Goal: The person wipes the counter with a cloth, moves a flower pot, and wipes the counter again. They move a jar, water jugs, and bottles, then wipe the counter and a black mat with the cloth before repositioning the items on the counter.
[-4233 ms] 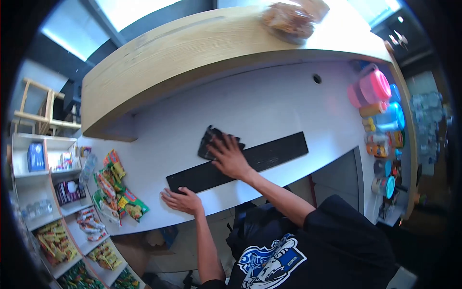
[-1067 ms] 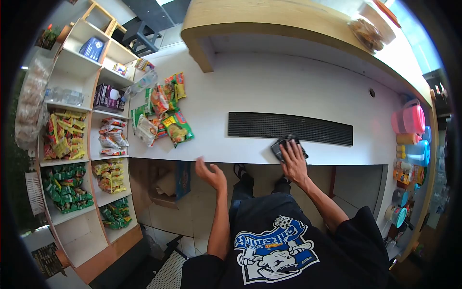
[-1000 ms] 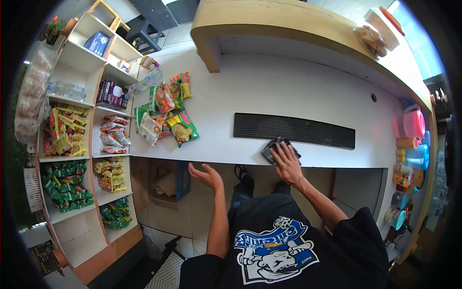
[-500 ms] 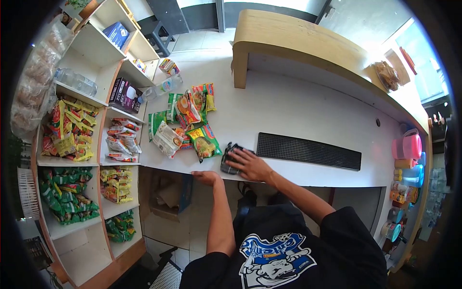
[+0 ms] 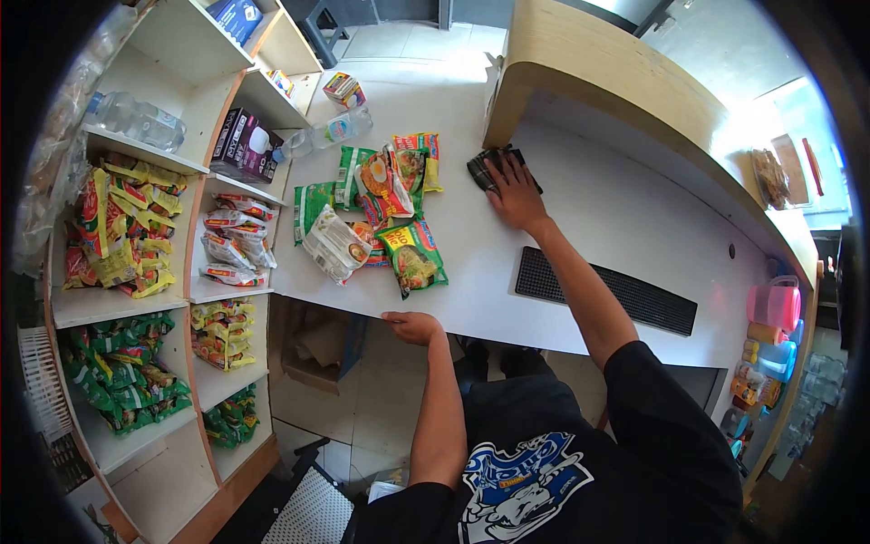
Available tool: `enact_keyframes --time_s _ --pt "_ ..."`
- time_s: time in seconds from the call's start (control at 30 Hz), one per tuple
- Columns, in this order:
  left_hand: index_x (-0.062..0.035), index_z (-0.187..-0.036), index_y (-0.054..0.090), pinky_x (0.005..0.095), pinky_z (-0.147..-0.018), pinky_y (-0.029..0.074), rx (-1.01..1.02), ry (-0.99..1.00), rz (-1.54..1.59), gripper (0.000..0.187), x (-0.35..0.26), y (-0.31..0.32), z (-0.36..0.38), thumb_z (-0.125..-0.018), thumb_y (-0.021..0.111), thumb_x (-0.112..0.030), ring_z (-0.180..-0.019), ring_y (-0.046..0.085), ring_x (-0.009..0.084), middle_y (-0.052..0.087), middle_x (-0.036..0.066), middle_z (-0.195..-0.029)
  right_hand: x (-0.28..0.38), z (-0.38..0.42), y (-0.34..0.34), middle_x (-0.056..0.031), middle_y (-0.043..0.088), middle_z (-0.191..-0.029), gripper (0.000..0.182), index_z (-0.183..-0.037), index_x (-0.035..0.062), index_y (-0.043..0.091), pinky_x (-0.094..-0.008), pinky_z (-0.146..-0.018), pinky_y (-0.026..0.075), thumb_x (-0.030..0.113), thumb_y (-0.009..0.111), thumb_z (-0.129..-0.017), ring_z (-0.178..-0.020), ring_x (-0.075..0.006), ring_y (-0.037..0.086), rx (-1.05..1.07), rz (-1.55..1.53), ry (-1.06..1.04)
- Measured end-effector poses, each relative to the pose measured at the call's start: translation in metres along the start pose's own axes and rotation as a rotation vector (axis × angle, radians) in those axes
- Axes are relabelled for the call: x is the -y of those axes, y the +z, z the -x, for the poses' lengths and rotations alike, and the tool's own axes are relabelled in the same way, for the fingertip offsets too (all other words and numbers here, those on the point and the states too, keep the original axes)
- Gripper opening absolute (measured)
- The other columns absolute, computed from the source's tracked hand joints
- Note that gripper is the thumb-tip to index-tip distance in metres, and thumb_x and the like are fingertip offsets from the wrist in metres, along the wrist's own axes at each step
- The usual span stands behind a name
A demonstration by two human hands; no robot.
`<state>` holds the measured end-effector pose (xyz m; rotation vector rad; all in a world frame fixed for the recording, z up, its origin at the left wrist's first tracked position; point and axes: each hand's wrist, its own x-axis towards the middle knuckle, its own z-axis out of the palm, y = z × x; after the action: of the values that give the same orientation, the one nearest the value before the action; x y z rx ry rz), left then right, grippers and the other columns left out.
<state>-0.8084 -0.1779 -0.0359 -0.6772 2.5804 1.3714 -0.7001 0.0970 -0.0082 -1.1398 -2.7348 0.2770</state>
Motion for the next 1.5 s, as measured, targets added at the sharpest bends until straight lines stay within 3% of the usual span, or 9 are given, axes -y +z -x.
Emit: enact_keyframes --time_s 0.17,0.43,0.6,0.83,1.03,1.27,1.4,1.5 --pt "0.0124 -0.128 0.057 0.0571 -0.095 0.045 -0.041 0.042 -0.003 0.067 0.010 0.005 -0.007 -0.110 0.024 -0.043 -0.109 0.058 0.0546 0.061 0.039 -0.117 0.032 0.037 -0.001 -0.0174 0.026 -0.164 0.074 -0.159 0.0169 0.029 -0.0563 -0.122 0.021 0.031 0.056 -0.091 -0.151 -0.0396 0.022 0.027 0.014 -0.100" --pt "0.0112 -0.128 0.057 0.0571 -0.094 0.045 -0.034 0.043 0.008 0.066 -0.003 0.001 0.002 -0.110 0.024 -0.042 -0.109 0.057 0.0548 0.061 0.039 -0.117 0.119 0.176 -0.031 -0.0180 0.019 -0.166 0.080 -0.158 0.0132 0.029 -0.0539 -0.124 0.014 0.030 0.062 -0.088 -0.154 -0.0392 0.016 0.236 -0.112 -0.257" --pt "0.0109 -0.127 0.058 0.0585 -0.094 0.045 -0.075 0.125 0.059 0.067 0.002 0.003 0.000 -0.110 0.023 -0.043 -0.108 0.057 0.0552 0.061 0.040 -0.116 0.102 0.193 -0.041 -0.0137 0.023 -0.166 0.074 -0.158 0.0171 0.031 -0.0520 -0.125 0.015 0.027 0.060 -0.090 -0.154 -0.0335 0.019 0.326 -0.093 -0.428" --pt "0.0116 -0.128 0.058 0.0565 -0.097 0.045 -0.042 0.046 -0.009 0.069 -0.014 -0.004 0.011 -0.110 0.022 -0.044 -0.110 0.057 0.0541 0.061 0.039 -0.118 0.063 0.132 -0.015 -0.0160 0.030 -0.163 0.068 -0.156 0.0149 0.034 -0.0540 -0.123 0.017 0.019 0.054 -0.092 -0.152 -0.0340 0.025 0.090 0.178 -0.223" --pt "0.0095 -0.128 0.060 0.0528 -0.102 0.045 -0.051 0.080 0.010 0.070 0.009 0.005 -0.009 -0.109 0.022 -0.047 -0.116 0.057 0.0510 0.060 0.035 -0.126 0.000 0.079 -0.012 -0.0234 0.029 -0.161 0.066 -0.156 0.0091 0.033 -0.0613 -0.121 0.017 0.016 0.048 -0.092 -0.150 -0.0404 0.027 -0.021 0.110 0.227" --pt "0.0096 -0.125 0.062 0.0555 -0.101 0.045 -0.068 0.088 -0.026 0.070 0.008 0.004 -0.009 -0.109 0.022 -0.046 -0.114 0.057 0.0523 0.061 0.037 -0.121 -0.129 0.141 -0.028 -0.0338 0.029 -0.157 0.075 -0.156 0.0021 0.029 -0.0652 -0.114 0.028 0.025 0.056 -0.089 -0.146 -0.0505 0.028 -0.210 0.200 0.701" --pt "0.0109 -0.123 0.062 0.0563 -0.100 0.046 -0.057 0.053 -0.059 0.071 0.001 0.001 -0.004 -0.109 0.022 -0.046 -0.110 0.059 0.0528 0.062 0.038 -0.118 -0.123 0.180 -0.016 -0.0369 0.029 -0.155 0.075 -0.155 -0.0029 0.027 -0.0666 -0.111 0.031 0.025 0.055 -0.091 -0.144 -0.0541 0.029 -0.256 0.304 0.885" --pt "0.0123 -0.119 0.063 0.0562 -0.099 0.047 -0.077 0.067 -0.043 0.072 -0.003 0.002 0.003 -0.109 0.023 -0.047 -0.108 0.060 0.0532 0.063 0.038 -0.115 -0.062 0.167 -0.017 -0.0367 0.028 -0.155 0.073 -0.154 -0.0043 0.028 -0.0648 -0.113 0.030 0.023 0.055 -0.091 -0.143 -0.0541 0.031 -0.298 0.263 0.755"
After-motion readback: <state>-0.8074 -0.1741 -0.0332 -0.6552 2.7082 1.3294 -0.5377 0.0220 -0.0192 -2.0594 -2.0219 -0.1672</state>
